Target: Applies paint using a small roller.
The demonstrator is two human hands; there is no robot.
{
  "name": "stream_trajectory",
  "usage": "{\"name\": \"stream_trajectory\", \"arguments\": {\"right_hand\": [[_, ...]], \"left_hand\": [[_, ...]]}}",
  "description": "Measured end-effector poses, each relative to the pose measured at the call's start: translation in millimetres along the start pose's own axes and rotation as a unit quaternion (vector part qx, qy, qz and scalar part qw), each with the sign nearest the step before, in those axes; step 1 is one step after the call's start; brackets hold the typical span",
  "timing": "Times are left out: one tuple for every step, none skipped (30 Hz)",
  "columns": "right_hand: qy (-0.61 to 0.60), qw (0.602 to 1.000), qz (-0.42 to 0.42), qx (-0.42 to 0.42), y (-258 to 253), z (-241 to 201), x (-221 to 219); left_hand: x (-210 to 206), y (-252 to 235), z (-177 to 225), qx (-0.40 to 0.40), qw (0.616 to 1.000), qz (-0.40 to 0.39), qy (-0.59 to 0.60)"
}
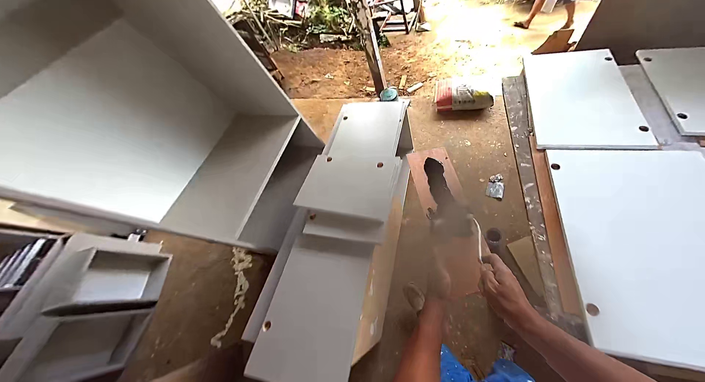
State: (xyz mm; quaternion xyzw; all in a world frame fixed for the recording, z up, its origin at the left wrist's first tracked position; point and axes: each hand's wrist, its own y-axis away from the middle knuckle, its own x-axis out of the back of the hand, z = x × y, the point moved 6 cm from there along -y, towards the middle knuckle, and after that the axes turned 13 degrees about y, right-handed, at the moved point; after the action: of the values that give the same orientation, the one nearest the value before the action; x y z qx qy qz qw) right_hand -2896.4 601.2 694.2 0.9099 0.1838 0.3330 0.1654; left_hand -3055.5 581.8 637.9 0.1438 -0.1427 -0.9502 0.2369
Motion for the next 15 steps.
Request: {"name": "stream_trajectory", "arguments": {"right_hand": [[-0.004, 1.0, 0.018, -0.003, -18, -8, -1], [-0.013, 0.999, 0.035, -0.011, -40, -17, -3], [-0.027, 0.998, 0.054, -0.023, -68, -29, -5], [-0.04, 0.996, 0.069, -0.036, -102, -45, -3], [-0.049, 0.994, 0.084, -0.046, -137, -62, 3], [-0.052, 0.993, 0.095, -0.054, -170, -81, 11], [-0.051, 0.992, 0.099, -0.062, -199, -98, 19], [-0.048, 0.991, 0.102, -0.067, -222, -112, 27], [-0.048, 0.991, 0.107, -0.07, -239, -123, 34], [-0.046, 0.99, 0.114, -0.072, -253, -130, 40], [-0.047, 0.989, 0.122, -0.073, -266, -133, 45], [-0.051, 0.987, 0.132, -0.073, -280, -136, 51], [-0.06, 0.985, 0.146, -0.073, -301, -138, 58], [-0.07, 0.982, 0.159, -0.073, -327, -142, 68], [-0.075, 0.981, 0.165, -0.075, -360, -149, 80]], "left_hand": [[-1, -31, 7, 0.001, 1.0, -0.018, -0.002], [0, -59, 12, 0.009, 0.999, -0.038, -0.009], [-2, -89, 20, 0.014, 0.998, -0.057, -0.017], [-6, -118, 30, 0.019, 0.997, -0.067, -0.019], [-13, -146, 39, 0.028, 0.997, -0.074, -0.016], [-20, -172, 50, 0.043, 0.995, -0.087, -0.01], [-27, -198, 61, 0.05, 0.994, -0.095, -0.004], [-34, -225, 74, 0.053, 0.994, -0.096, 0.001], [-42, -251, 87, 0.054, 0.994, -0.098, 0.005], [-49, -277, 100, 0.055, 0.993, -0.104, 0.005], [-56, -303, 110, 0.056, 0.992, -0.112, 0.004], [-66, -331, 118, 0.057, 0.991, -0.122, 0.0], [-76, -359, 123, 0.06, 0.989, -0.133, -0.005], [-88, -387, 126, 0.065, 0.988, -0.141, -0.009], [-101, -415, 127, 0.073, 0.987, -0.145, -0.01]]}}
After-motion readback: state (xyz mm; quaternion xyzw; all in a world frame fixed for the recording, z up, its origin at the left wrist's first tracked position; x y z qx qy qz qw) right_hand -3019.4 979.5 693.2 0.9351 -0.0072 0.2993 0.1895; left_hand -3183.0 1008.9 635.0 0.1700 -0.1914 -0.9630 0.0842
